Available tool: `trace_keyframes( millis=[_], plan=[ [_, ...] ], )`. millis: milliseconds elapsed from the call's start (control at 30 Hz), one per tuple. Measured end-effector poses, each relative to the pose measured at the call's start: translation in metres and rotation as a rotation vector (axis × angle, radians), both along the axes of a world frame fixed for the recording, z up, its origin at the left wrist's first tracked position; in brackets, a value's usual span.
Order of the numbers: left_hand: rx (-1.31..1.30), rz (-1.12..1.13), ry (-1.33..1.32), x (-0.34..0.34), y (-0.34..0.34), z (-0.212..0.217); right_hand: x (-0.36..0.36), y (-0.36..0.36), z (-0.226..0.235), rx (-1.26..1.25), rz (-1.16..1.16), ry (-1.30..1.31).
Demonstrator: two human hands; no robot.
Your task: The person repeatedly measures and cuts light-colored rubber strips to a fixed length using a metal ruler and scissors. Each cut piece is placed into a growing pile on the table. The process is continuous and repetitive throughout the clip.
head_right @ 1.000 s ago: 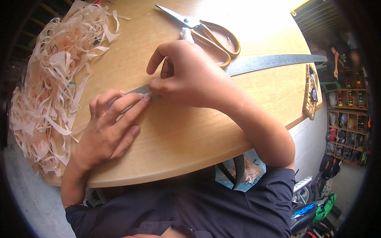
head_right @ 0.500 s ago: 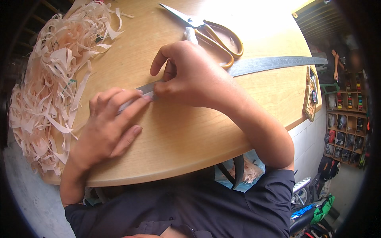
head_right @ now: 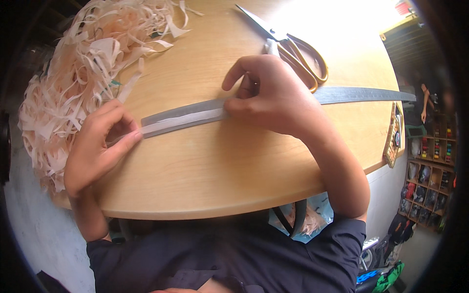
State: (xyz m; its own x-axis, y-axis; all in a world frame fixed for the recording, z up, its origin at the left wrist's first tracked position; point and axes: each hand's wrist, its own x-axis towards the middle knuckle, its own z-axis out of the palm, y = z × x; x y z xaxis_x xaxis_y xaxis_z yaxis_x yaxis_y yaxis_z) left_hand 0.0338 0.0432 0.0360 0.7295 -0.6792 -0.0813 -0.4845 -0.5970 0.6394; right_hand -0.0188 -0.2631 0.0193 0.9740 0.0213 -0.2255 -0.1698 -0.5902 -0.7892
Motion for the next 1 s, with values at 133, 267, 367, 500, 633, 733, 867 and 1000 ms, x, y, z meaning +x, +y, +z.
trace_keyframes(
  millis=[133, 267, 367, 500, 633, 733, 867, 1000],
  plan=[
    [0.059, 0.160, 0.244, 0.001, 0.001, 0.008, 0.000, 0.000, 0.000, -0.018, 0.001, -0.010],
    [0.095, 0.223, 0.230, 0.004, -0.002, 0.006, 0.000, -0.001, -0.001, -0.007, 0.012, -0.016],
    [0.130, 0.254, 0.285, 0.003, -0.003, 0.001, 0.000, -0.001, -0.001, -0.011, 0.013, -0.012],
    [0.060, 0.134, 0.149, 0.003, -0.002, -0.007, 0.000, -0.001, -0.001, 0.001, 0.010, -0.009],
    [0.033, 0.171, 0.272, 0.005, 0.002, -0.009, 0.000, -0.001, -0.001, -0.021, 0.008, -0.017],
    [0.031, 0.181, 0.330, 0.009, 0.004, -0.007, 0.000, -0.001, -0.001, -0.029, 0.012, -0.030],
    [0.100, 0.194, 0.323, 0.006, 0.002, -0.004, 0.000, -0.001, -0.001, -0.036, 0.018, -0.021],
    [0.110, 0.166, 0.222, 0.005, -0.004, -0.005, 0.000, -0.002, 0.000, -0.043, 0.022, -0.015]
  ],
)
